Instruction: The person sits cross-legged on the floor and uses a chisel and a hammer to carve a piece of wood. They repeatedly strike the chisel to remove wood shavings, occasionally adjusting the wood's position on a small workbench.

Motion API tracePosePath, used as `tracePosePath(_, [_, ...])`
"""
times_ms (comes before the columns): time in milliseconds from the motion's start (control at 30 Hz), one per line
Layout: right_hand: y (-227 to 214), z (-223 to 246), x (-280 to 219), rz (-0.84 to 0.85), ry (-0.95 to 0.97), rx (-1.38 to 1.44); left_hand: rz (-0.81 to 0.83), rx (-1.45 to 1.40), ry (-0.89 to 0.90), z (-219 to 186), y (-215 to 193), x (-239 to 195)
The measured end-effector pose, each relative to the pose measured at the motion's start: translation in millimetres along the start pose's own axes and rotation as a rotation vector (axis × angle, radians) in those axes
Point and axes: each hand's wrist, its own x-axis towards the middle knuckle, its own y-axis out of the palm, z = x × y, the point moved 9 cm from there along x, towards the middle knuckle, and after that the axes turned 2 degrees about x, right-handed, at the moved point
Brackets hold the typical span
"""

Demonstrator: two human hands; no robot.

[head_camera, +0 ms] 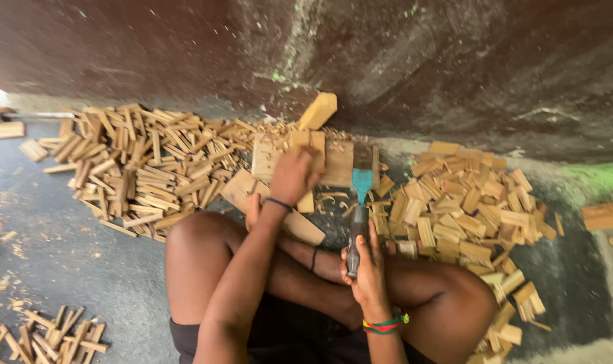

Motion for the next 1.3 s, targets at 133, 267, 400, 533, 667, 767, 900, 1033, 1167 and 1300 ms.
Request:
tracePosePath(133, [-17, -16, -6, -0.052, 0.064, -0.005, 0.084, 0.166, -0.112, 12, 8, 2])
tracePosePath(267, [-15, -29, -5, -0.044, 0.075, -0.104, 0.135, 0.268, -0.146, 20, 15, 3])
tracePosePath(400, [-6, -35, 0, -0.004, 0.085, -0.16, 0.241, 0.279, -0.207, 32, 29, 4])
tracePosePath(533, [-7, -40, 2, 0.004, 0.14, -0.159, 0.171, 0.321, -0.173, 34, 26, 4])
tracePosePath(667, [-9, -40, 1, 0.02, 0.14, -0.134, 0.146, 0.272, -0.16, 28, 32, 7])
tracePosePath(767, [-4, -39, 6, 0.015, 0.139, -0.167, 0.11, 0.285, -0.121, 28, 25, 15])
tracePosePath(900, [-9, -38, 5, 0.031, 0.13, -0.16, 0.167, 0.207, -0.205, 37, 38, 9])
tracePosePath(1033, [-7, -36, 6, 0.01, 0.153, -0.183, 0.096, 0.148, -0.169, 38, 29, 13])
tracePosePath(1167, [-5, -30, 4, 0.017, 0.121, -0.195, 0.067, 0.153, -0.213, 42, 24, 14])
tracePosePath(1300, [-3, -26, 0, 0.026, 0.108, -0.199, 0.04, 0.205, -0.271, 50, 18, 14])
